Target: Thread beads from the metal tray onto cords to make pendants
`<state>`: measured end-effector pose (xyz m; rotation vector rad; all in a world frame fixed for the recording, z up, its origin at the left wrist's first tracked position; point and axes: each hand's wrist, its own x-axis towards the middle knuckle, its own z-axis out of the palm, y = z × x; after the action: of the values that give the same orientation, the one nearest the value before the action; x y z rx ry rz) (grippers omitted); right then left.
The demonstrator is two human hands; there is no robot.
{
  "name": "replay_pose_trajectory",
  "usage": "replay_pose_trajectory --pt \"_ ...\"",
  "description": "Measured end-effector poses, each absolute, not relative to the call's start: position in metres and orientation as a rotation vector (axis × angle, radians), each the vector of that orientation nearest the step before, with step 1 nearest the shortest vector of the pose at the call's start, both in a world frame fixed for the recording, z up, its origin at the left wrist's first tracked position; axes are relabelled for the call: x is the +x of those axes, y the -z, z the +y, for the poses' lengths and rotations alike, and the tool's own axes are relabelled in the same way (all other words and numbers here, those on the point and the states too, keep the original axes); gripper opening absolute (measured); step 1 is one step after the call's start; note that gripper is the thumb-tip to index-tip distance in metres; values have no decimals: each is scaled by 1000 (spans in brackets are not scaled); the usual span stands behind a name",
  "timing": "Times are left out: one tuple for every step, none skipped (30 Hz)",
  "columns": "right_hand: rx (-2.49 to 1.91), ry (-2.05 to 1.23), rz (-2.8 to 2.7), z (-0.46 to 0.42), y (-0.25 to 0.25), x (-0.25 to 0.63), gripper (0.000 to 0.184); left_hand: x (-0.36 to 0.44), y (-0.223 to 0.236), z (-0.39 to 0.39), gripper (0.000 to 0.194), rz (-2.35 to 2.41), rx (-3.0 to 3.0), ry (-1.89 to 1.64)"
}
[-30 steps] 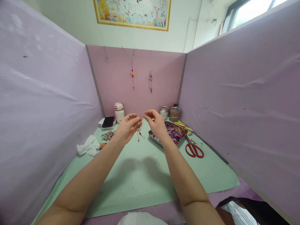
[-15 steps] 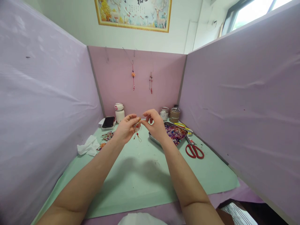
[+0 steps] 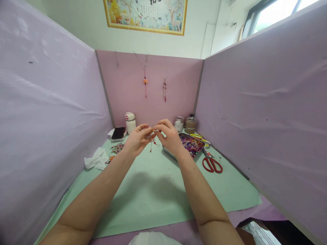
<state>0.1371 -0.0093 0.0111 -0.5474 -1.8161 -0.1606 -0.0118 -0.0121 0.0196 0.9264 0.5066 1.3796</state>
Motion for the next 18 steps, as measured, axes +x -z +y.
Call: replay_pose_trajectory --pt "-554 191 -1825 -8 -10 137 14 -12 -19 -12 34 507 923 -1375" --pt "-560 215 -1833 -8 -9 137 16 -12 -20 -12 34 509 922 -1368" --pt "-563 231 -1841 -7 -8 136 18 -12 -20 -12 34 515 922 -1361" --pt "-563 238 -1850 -7 -8 135 20 -12 -20 -12 35 523 922 -1356" --pt "-561 239 -1858 -7 -7 134 21 -12 -20 -12 36 532 922 -1354" --pt "-558 236 -1865 -8 -6 133 21 -12 -21 -13 37 539 921 -1352" --pt "-557 231 -1870 -8 -6 133 21 -11 -21 -13 37 543 921 -1349" --pt "-554 227 -1869 -9 -6 132 20 -11 -21 -14 38 545 923 -1345" --pt "-554 223 -1865 -9 -6 131 18 -11 -21 -14 39 543 926 -1341" --pt "-557 217 -1856 -10 -6 131 16 -11 -21 -14 39 541 930 -1338" --pt "-563 212 -1841 -11 -6 130 15 -11 -21 -14 39 540 936 -1339" --pt "-572 205 -1818 -12 -6 129 13 -11 -20 -14 39 539 943 -1347" --pt "-583 197 -1789 -13 -7 128 12 -11 -20 -14 38 539 948 -1363" --pt "-599 186 -1757 -14 -8 126 10 -10 -20 -14 38 536 953 -1385" --pt "-620 171 -1724 -15 -8 124 8 -10 -19 -14 37 530 958 -1411" --pt "-644 150 -1691 -17 -9 123 6 -10 -19 -14 37 519 963 -1441" --pt "-673 120 -1657 -18 -10 121 5 -9 -19 -14 37 507 969 -1473" --pt "-702 82 -1624 -19 -11 119 5 -8 -19 -14 37 496 975 -1506"
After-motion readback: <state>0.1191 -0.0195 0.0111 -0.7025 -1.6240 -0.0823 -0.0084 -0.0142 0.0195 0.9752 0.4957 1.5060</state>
